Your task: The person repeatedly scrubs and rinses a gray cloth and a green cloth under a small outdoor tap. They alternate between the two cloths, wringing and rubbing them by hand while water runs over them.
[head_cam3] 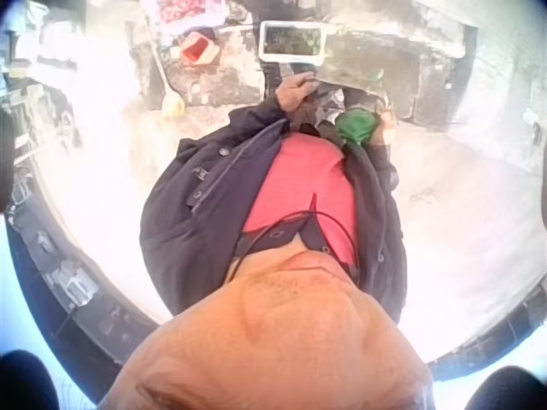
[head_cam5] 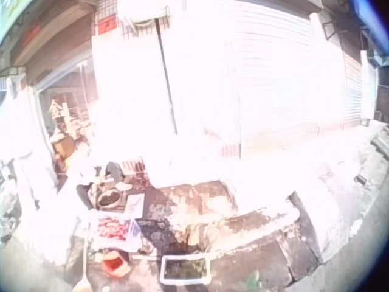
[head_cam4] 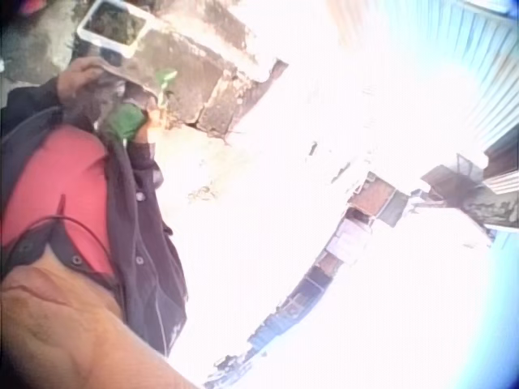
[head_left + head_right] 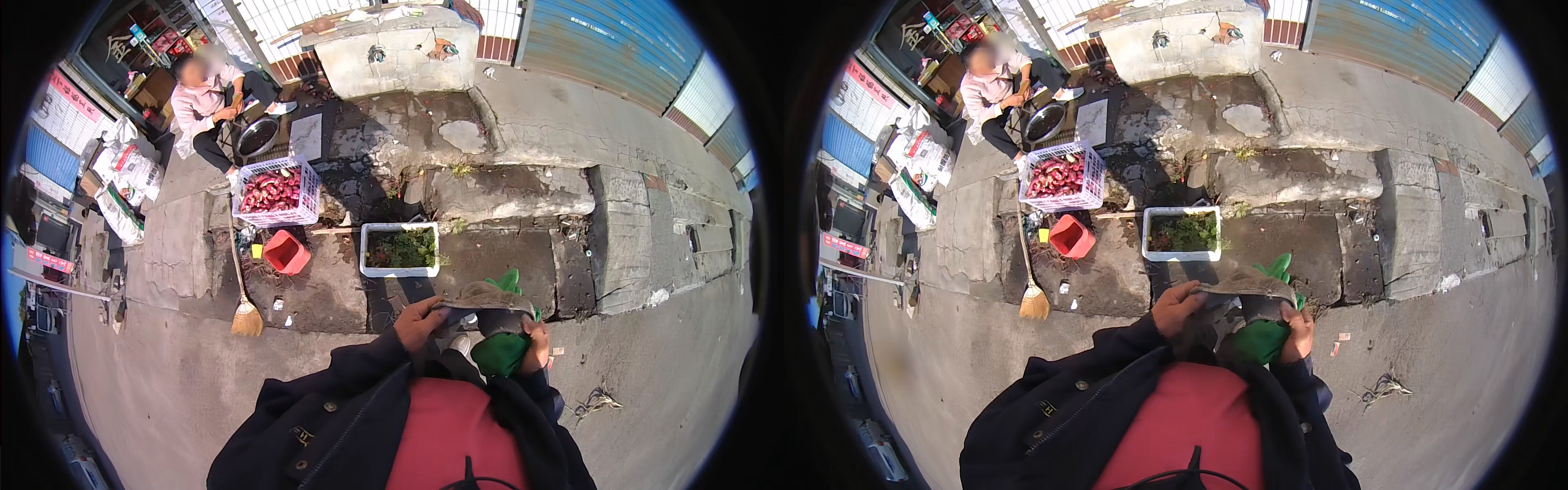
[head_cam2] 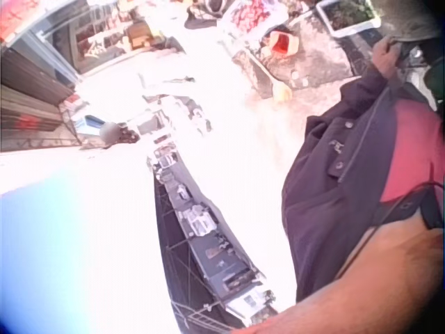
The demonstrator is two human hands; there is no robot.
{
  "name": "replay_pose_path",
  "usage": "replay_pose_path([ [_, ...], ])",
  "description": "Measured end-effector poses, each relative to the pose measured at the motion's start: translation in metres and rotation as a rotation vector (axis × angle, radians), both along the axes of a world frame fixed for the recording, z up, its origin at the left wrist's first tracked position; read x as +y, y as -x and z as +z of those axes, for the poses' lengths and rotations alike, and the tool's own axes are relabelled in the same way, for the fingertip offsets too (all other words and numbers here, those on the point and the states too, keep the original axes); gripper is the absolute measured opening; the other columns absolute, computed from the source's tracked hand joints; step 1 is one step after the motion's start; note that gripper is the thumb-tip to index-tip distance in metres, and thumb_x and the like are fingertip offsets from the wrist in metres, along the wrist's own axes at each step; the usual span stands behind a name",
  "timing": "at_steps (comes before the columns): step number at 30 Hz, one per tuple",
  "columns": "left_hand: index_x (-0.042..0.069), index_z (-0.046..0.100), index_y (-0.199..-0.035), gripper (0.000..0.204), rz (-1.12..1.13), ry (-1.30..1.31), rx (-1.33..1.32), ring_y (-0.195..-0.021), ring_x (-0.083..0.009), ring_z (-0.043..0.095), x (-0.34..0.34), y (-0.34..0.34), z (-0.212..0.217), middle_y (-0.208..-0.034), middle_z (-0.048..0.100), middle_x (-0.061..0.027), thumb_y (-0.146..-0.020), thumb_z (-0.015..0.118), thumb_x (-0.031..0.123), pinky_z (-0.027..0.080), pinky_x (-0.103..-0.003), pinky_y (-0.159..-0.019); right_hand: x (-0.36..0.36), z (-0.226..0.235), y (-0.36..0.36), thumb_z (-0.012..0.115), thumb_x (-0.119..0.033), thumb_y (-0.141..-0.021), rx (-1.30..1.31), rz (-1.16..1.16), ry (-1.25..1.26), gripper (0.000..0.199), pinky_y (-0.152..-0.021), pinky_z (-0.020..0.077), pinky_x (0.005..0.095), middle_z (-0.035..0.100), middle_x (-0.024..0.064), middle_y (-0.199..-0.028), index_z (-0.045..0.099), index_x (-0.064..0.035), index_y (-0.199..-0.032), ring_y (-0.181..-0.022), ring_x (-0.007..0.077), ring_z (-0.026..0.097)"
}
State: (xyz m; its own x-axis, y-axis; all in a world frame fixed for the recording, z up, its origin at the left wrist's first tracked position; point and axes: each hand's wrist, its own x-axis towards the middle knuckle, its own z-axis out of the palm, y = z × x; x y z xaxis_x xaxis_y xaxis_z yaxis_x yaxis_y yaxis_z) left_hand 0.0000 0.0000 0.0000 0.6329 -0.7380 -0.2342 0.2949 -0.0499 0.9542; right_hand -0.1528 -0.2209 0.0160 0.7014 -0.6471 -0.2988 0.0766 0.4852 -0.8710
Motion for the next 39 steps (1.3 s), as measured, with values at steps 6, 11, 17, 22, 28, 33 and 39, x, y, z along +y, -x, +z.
replay_pose_path([
  [6,0.001,0.060,-0.129,0.027,0.128,0.281,0.203,-0.094,-0.0035,0.057,-0.120,-0.110,0.004,-0.107,0.065,0.0034,-0.107,0.054,0.017,0.047,-0.021,-0.082,-0.113,0.020,-0.129,0.062,-0.017,-0.090,-0.025,0.160,-0.174,0.028,-0.082,0.0571,0.0327,0.071,0.0094,-0.096,0.064,0.0030,-0.109,-0.086,0.0200,0.070],
  [11,0.003,0.061,-0.125,0.024,0.109,0.424,0.331,-0.093,-0.0008,0.055,-0.234,-0.218,-0.042,-0.103,0.063,0.0060,-0.109,0.053,0.019,0.046,-0.020,-0.084,-0.193,0.009,-0.243,0.057,-0.012,-0.092,0.025,0.223,-0.229,0.031,-0.086,0.0598,0.0376,0.072,0.0159,-0.105,0.063,0.0054,-0.117,-0.093,0.0276,0.073],
  [17,0.001,0.055,-0.136,0.039,0.037,0.221,0.399,-0.105,-0.0051,0.052,-0.357,-0.427,-0.022,-0.113,0.062,0.0022,-0.107,0.056,0.027,0.044,-0.024,-0.092,-0.294,0.042,-0.482,0.055,-0.008,-0.093,0.127,0.257,-0.286,0.039,-0.091,0.0593,0.0390,0.069,0.0190,-0.117,0.058,0.0068,-0.129,-0.102,0.0288,0.072],
  [22,0.002,0.052,-0.135,0.041,0.133,0.291,0.380,-0.108,-0.0072,0.054,-0.396,-0.561,0.031,-0.117,0.062,-0.0019,-0.103,0.064,0.025,0.046,-0.025,-0.094,-0.340,0.084,-0.626,0.054,-0.006,-0.095,0.139,0.399,-0.288,0.040,-0.090,0.0589,0.0366,0.069,0.0163,-0.119,0.055,0.0051,-0.133,-0.102,0.0249,0.071],
  [28,0.008,0.045,-0.140,0.053,0.261,0.242,0.241,-0.120,-0.0148,0.055,-0.427,-0.669,0.088,-0.130,0.058,-0.0058,-0.096,0.073,0.019,0.046,-0.031,-0.101,-0.378,0.130,-0.754,0.055,-0.007,-0.094,0.134,0.570,-0.243,0.040,-0.092,0.0577,0.0357,0.070,0.0158,-0.117,0.056,0.0050,-0.133,-0.102,0.0244,0.071],
  [33,0.009,0.045,-0.150,0.055,0.363,0.216,0.202,-0.118,-0.0136,0.058,-0.437,-0.740,0.102,-0.131,0.061,-0.0076,-0.099,0.066,0.011,0.048,-0.030,-0.101,-0.399,0.146,-0.850,0.057,-0.006,-0.095,0.156,0.765,-0.197,0.038,-0.091,0.0569,0.0347,0.070,0.0134,-0.117,0.057,0.0044,-0.132,-0.101,0.0220,0.070],
  [39,0.006,0.058,-0.137,0.033,0.611,0.377,0.471,-0.110,-0.0108,0.062,-0.454,-0.809,0.073,-0.120,0.067,-0.0037,-0.104,0.054,0.005,0.051,-0.025,-0.094,-0.422,0.128,-0.966,0.061,-0.004,-0.096,0.205,0.991,-0.179,0.034,-0.087,0.0561,0.0312,0.070,0.0079,-0.111,0.059,0.0027,-0.129,-0.096,0.0160,0.069],
])
